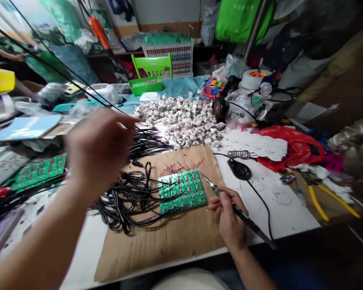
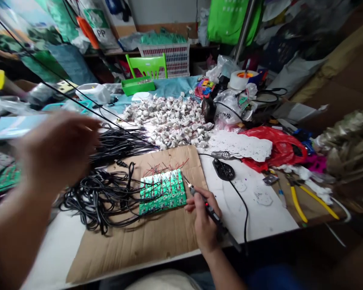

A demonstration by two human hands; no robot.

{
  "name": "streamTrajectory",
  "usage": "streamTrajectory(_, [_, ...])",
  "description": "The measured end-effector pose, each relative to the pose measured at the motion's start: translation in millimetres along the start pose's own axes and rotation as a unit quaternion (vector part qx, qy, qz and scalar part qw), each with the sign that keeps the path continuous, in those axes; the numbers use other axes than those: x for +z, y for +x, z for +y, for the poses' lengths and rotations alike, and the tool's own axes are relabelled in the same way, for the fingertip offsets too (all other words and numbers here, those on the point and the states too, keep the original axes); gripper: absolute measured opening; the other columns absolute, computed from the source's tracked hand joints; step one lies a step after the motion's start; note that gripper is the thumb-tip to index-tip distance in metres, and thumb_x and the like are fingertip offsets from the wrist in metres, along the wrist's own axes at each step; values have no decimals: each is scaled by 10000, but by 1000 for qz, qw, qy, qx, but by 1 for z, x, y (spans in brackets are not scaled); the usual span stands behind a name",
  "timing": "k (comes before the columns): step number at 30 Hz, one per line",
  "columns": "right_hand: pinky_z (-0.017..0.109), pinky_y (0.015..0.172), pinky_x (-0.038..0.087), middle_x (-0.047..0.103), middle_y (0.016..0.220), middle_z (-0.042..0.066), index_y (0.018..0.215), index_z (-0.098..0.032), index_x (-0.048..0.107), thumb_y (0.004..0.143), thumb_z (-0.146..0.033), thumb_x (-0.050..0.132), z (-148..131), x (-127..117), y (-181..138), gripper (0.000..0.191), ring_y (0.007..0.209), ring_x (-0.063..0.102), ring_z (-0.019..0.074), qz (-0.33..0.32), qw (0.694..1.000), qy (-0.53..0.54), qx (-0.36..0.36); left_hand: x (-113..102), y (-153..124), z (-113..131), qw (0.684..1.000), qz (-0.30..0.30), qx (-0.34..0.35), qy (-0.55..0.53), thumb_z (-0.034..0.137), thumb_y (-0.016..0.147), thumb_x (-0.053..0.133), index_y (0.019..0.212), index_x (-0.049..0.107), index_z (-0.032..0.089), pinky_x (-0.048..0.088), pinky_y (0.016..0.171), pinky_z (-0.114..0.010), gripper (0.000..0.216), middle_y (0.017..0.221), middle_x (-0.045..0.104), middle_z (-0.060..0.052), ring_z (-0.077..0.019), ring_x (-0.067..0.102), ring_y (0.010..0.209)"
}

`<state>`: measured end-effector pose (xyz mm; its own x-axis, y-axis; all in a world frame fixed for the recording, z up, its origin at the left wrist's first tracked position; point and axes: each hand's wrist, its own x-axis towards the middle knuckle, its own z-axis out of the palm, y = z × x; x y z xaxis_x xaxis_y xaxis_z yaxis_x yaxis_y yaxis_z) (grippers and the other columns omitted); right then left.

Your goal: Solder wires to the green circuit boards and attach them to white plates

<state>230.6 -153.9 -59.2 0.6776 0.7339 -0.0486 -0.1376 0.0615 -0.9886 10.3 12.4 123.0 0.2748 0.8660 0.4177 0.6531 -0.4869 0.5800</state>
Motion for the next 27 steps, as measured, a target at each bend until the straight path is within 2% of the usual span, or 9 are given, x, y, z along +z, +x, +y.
streamTrajectory(2, [249,517,543,717,712,16,1084,-156,702,937,-472,646,-4,-9,1,353,525,667,141,24,1000,3,-11,44,-45,5,980,-105,144,85,106,879,487,1162,675,232,513,690,-294,363,975,659,-45,-196,612,898])
streamTrajectory(4, [254,523,540,715,711,20,1084,-153,704,929,-466,657,-8,-21,1,353,525,664,143,37,999,-5,-18,81,-85,2,954,-212,168,126,-6,783,458,1251,628,226,486,600,-265,549,1013,658,-57,-175,616,781])
streamTrajectory(7, [259,534,543,713,707,19,1081,-153,709,922,-464,664,-8,-39,-3,351,521,658,141,44,999,-28,-15,113,-120,-3,939,-273,138,156,-24,799,453,1243,605,210,477,600,-268,525,985,643,-58,-183,615,767])
streamTrajectory(9, [259,542,548,712,705,17,1077,-154,709,920,-468,666,-4,-47,-7,353,525,660,140,45,998,-36,-5,123,-126,0,938,-283,123,159,-1,875,427,1210,609,199,472,618,-278,431,962,633,-58,-185,607,764])
streamTrajectory(13, [242,511,546,707,701,12,1085,-152,704,911,-481,673,5,-52,-15,374,521,661,136,45,998,-24,26,140,-120,17,937,-292,136,133,104,984,418,1080,652,194,460,641,-281,269,909,621,-52,-182,595,755])
streamTrajectory(17, [238,506,551,714,703,16,1086,-152,709,911,-477,677,9,-53,-18,371,523,668,136,44,999,-12,22,152,-115,25,946,-293,119,70,145,1003,433,952,677,190,445,637,-255,253,890,623,-43,-153,598,733])
streamTrajectory(23, [229,523,561,721,704,4,1080,-168,719,937,-447,655,8,-54,-16,320,537,681,130,28,999,-34,0,141,-117,7,974,-224,29,-8,218,938,617,864,717,198,448,657,-251,126,831,630,-28,-157,614,747])
streamTrajectory(27, [238,540,579,730,715,7,1093,-173,721,947,-436,649,7,-55,-17,310,556,695,137,6,998,-58,-13,134,-123,0,978,-204,26,-12,194,928,616,909,699,202,445,655,-248,85,833,639,-19,-153,613,749])
